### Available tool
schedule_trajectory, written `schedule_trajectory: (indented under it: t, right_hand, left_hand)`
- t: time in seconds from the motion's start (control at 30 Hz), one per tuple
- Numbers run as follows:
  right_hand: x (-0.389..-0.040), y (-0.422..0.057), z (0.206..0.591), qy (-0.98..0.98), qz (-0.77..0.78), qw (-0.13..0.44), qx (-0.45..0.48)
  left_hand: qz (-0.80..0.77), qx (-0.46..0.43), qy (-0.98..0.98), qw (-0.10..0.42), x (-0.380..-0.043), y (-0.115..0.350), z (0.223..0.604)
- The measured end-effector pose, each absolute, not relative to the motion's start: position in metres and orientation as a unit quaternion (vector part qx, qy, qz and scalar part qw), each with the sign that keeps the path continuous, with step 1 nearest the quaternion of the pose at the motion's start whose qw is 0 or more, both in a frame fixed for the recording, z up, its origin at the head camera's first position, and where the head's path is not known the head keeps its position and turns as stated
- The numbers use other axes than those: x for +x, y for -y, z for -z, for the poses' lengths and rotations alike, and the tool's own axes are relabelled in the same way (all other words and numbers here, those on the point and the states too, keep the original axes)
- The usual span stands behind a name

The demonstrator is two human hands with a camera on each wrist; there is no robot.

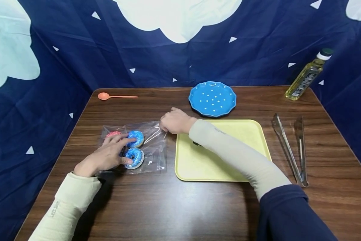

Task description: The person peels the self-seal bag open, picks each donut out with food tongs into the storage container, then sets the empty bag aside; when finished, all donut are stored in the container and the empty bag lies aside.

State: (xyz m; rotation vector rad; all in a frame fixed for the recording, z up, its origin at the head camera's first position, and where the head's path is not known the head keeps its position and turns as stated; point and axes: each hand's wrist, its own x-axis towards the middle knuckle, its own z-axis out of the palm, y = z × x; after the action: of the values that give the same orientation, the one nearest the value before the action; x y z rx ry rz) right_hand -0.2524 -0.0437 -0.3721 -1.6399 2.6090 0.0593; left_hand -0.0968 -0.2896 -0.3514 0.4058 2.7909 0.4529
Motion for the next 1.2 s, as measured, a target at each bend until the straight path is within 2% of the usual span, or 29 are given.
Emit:
schedule_trajectory:
  t: [0.2,0.47,0.67,0.93,1.2]
  right_hand:
    - [-0.249,0.043,0.371,-0.833,-0.024,0.040,-0.551]
    - [-0.218,0.055,0.372,-0.793,-0.037,0.047,-0.606]
    - [-0.219,0.051,0.371,-0.794,-0.041,0.029,-0.606]
    - [-0.224,0.038,0.371,-0.803,-0.054,0.054,-0.592]
    - [-0.201,0.048,0.374,-0.779,-0.056,0.068,-0.621]
  left_hand:
    - [-0.155,0.135,-0.968,0.146,-0.096,0.290,0.350]
    - [-0.160,0.142,-0.967,0.141,-0.097,0.292,0.352]
    - [-0.164,0.132,-0.965,0.154,-0.099,0.295,0.353]
    - [-0.163,0.136,-0.965,0.155,-0.102,0.299,0.353]
    - [-0.162,0.137,-0.965,0.151,-0.103,0.298,0.353]
